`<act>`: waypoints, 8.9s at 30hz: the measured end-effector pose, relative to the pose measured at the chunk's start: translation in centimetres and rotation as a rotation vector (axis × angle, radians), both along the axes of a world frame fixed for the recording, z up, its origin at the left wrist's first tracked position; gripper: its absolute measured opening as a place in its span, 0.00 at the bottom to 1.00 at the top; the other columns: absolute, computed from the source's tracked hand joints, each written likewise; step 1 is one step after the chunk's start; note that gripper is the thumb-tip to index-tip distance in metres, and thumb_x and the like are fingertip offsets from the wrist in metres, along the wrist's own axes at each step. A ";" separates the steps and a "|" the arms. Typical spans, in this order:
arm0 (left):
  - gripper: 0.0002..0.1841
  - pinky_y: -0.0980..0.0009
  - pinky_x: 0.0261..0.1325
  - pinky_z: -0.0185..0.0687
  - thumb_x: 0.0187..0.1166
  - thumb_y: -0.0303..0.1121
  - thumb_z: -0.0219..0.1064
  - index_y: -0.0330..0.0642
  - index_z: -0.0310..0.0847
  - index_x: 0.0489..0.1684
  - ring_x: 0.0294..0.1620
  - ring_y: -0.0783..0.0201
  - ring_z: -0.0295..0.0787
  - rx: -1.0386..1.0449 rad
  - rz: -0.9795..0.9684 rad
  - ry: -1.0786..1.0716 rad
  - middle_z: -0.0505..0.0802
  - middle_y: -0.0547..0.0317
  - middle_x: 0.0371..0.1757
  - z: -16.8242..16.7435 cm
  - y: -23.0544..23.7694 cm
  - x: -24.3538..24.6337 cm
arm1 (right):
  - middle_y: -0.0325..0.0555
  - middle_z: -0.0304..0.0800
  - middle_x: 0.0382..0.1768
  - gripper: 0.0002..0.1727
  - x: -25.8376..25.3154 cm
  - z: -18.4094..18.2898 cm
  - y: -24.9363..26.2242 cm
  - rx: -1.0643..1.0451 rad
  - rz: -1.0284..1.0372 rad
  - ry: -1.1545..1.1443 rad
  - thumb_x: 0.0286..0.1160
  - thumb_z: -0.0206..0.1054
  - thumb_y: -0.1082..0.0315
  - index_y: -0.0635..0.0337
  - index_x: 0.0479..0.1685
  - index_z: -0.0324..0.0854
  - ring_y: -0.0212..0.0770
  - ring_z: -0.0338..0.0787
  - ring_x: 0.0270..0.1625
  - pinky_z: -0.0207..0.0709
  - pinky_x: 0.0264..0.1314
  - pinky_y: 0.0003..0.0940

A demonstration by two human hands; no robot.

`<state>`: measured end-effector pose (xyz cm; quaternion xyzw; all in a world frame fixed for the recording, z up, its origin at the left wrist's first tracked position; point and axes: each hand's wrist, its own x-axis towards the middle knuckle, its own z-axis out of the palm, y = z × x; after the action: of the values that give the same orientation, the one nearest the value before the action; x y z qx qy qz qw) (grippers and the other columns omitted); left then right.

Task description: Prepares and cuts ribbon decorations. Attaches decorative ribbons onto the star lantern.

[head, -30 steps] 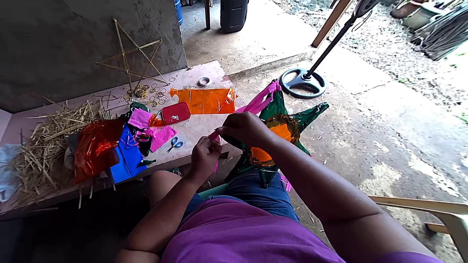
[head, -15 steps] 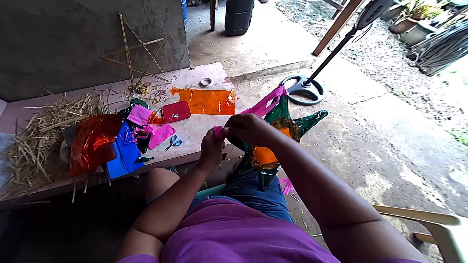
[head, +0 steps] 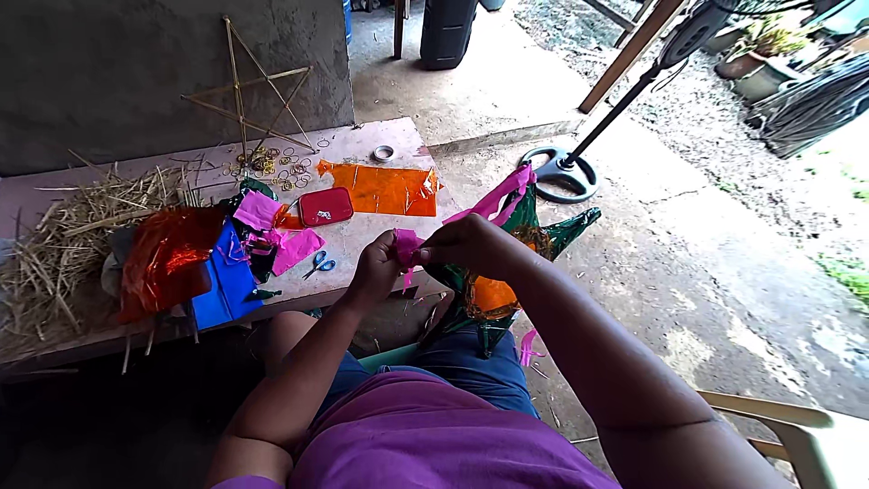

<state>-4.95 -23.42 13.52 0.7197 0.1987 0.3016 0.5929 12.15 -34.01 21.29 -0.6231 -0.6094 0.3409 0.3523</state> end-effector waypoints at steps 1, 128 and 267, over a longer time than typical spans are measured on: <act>0.06 0.75 0.34 0.82 0.81 0.22 0.64 0.32 0.78 0.50 0.29 0.73 0.85 0.019 0.027 0.040 0.90 0.57 0.34 0.2 0.2 -0.5 | 0.34 0.93 0.29 0.09 -0.1 0.0 -0.1 -0.003 0.000 0.004 0.80 0.71 0.64 0.57 0.38 0.94 0.22 0.87 0.31 0.81 0.37 0.23; 0.09 0.81 0.39 0.86 0.80 0.20 0.62 0.37 0.89 0.32 0.30 0.77 0.89 -0.550 -0.399 0.118 0.93 0.64 0.28 6.0 -1.2 -4.6 | 0.31 0.93 0.39 0.09 -3.8 -4.1 -4.6 0.592 -0.014 -0.015 0.73 0.78 0.59 0.53 0.42 0.86 0.22 0.90 0.47 0.84 0.61 0.27; 0.10 0.72 0.44 0.89 0.80 0.22 0.58 0.49 0.84 0.44 0.36 0.72 0.90 -0.633 -0.082 -0.441 0.92 0.65 0.35 0.9 -2.5 -0.8 | 0.34 0.91 0.34 0.11 -2.9 0.9 -1.9 -0.104 -0.048 -0.128 0.76 0.74 0.55 0.51 0.43 0.96 0.28 0.87 0.40 0.80 0.47 0.35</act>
<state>-5.73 -25.89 14.38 0.4264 0.1205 0.3489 0.8258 9.30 -35.95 22.15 -0.6754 -0.5971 0.3231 0.2880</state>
